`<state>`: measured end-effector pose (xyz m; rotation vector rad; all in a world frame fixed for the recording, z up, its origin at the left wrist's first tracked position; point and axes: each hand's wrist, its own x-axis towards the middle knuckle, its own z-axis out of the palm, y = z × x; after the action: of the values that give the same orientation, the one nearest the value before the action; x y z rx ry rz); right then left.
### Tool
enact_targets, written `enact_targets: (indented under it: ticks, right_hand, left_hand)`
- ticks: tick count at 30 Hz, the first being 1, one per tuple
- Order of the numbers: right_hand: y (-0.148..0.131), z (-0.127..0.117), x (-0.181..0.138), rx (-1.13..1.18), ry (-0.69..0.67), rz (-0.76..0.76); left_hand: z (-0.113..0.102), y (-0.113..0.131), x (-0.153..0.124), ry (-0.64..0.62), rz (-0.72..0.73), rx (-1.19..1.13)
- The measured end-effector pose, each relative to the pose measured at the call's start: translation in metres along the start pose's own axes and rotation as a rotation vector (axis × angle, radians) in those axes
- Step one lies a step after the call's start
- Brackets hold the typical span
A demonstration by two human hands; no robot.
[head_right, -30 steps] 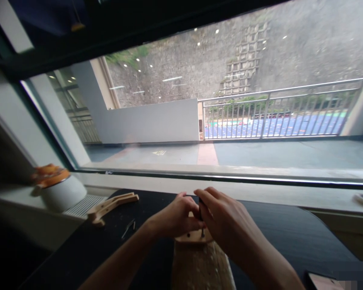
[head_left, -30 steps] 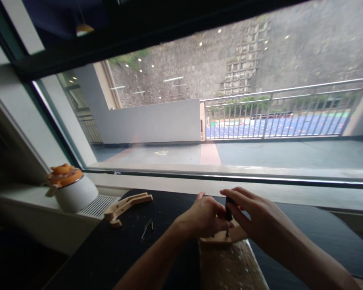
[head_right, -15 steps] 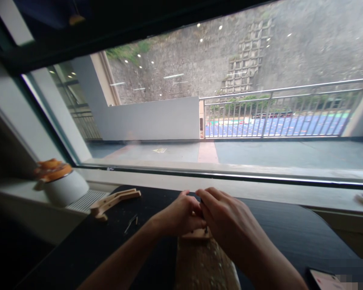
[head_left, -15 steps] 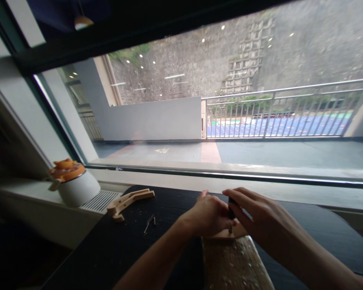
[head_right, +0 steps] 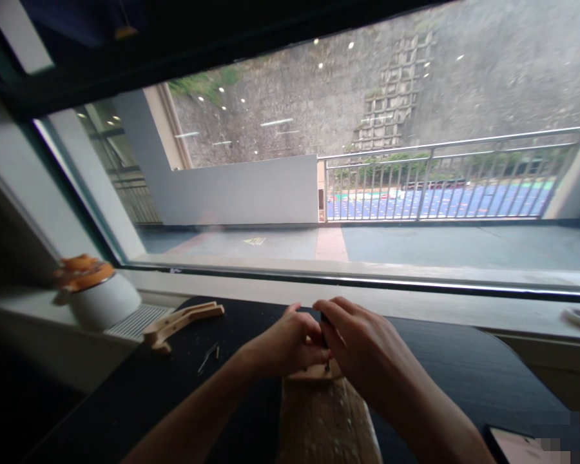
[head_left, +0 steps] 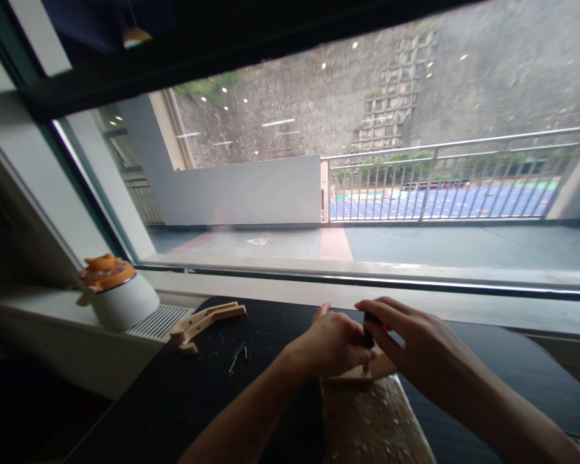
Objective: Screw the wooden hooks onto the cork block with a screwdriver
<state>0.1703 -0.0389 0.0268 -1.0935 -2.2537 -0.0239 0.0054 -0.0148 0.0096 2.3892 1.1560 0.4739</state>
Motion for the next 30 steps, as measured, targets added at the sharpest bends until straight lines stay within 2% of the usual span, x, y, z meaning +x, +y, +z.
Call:
enact_targets:
  ticks: [5,13,20,30]
  right_hand:
    - [0.008,0.0,-0.001,0.01,0.023,0.034]
    - [0.009,-0.001,-0.002,0.015,-0.007,0.104]
    - [0.005,-0.008,-0.004,0.12,0.006,0.04]
    - [0.008,0.0,-0.002,0.067,0.036,0.042]
  left_hand:
    - [-0.005,0.004,-0.001,-0.027,-0.057,-0.093]
    - [0.001,-0.002,-0.001,-0.001,-0.009,-0.086]
    - [0.002,-0.001,-0.002,0.012,0.002,-0.078]
    - [0.004,-0.001,0.0,0.001,0.017,-0.034]
